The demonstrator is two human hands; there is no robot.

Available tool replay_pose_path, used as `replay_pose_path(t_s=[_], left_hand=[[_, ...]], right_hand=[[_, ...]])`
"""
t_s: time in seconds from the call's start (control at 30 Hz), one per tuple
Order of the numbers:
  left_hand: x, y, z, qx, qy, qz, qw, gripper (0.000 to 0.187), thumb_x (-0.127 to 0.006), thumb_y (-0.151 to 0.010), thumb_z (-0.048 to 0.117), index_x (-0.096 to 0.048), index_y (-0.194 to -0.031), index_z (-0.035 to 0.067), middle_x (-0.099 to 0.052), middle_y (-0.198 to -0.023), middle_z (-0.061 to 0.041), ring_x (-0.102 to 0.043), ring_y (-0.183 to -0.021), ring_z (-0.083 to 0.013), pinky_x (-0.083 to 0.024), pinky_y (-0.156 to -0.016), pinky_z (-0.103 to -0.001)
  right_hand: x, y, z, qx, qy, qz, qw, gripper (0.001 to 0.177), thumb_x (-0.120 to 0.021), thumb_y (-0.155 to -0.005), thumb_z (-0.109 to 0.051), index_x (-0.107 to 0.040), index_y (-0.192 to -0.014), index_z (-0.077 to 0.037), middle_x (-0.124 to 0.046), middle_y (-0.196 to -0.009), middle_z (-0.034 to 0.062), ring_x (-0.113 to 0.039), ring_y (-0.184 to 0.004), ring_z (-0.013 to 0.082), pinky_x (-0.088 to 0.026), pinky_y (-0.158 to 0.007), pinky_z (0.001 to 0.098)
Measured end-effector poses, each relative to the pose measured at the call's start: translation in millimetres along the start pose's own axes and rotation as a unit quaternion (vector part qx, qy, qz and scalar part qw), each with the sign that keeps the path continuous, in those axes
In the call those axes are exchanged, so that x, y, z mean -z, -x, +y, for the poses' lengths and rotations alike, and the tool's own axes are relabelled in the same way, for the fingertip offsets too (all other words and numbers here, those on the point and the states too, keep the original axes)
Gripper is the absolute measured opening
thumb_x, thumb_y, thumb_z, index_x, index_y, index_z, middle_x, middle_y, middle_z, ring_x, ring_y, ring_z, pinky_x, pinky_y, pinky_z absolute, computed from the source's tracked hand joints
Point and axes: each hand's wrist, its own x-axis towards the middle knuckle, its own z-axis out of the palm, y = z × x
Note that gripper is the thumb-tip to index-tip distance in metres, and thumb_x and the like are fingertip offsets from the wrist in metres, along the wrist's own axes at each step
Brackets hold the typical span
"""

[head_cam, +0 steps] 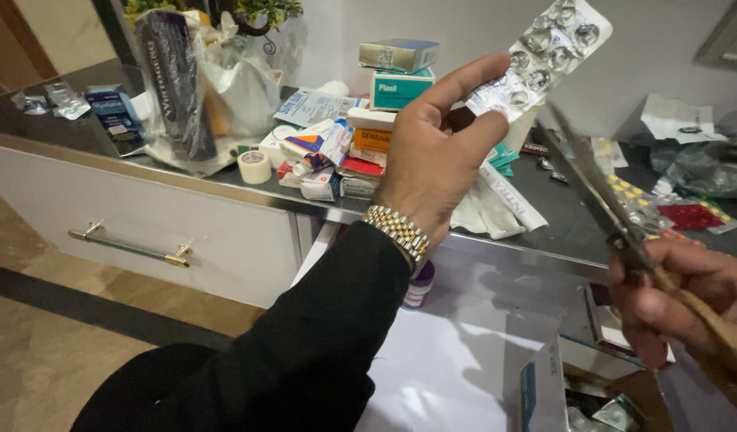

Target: The person uses scissors to cut individual tablets from various medical blister packs and places them into a small box and their open hand.

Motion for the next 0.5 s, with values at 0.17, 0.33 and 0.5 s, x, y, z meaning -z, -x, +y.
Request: replay_pose_path(t_s=[0.17, 0.33, 0.5], left_hand=[[-2, 2, -1, 0.008, 0.024, -0.033, 0.999, 0.053, -0.067, -0.089, 0.001, -0.063, -0.142, 0.003, -0.070, -0.099, -0.005, -0.060, -0.083, -0.0062, -0.053, -0.075, -0.023], [-2, 2, -3, -0.002, 0.013, -0.064, 0.998, 0.053, -0.067, -0.088, -0.001, -0.063, -0.140, 0.001, -0.073, -0.113, -0.009, -0.065, -0.090, -0.0083, -0.057, -0.085, -0.024], [-3, 1, -5, -0.013, 0.026, -0.077, 0.997, 0.051, -0.068, -0.089, -0.001, -0.064, -0.140, 0.000, -0.072, -0.122, -0.011, -0.066, -0.097, -0.0101, -0.058, -0.091, -0.026]], right_hand=[[-11, 8, -20, -0.043, -0.033, -0.023, 0.998, 0.034, -0.077, -0.089, -0.002, -0.065, -0.119, 0.008, -0.057, -0.077, 0.0178, -0.055, -0.051, 0.0228, -0.045, -0.041, 0.0362], [-23, 12, -41, -0.038, -0.061, -0.025, 0.997, 0.029, -0.076, -0.091, -0.001, -0.066, -0.117, 0.008, -0.061, -0.076, 0.0148, -0.056, -0.054, 0.0214, -0.046, -0.042, 0.0349], [-24, 13, -47, -0.044, -0.063, -0.039, 0.996, 0.028, -0.076, -0.092, -0.001, -0.065, -0.117, 0.006, -0.060, -0.080, 0.0132, -0.057, -0.055, 0.0213, -0.048, -0.043, 0.0354]])
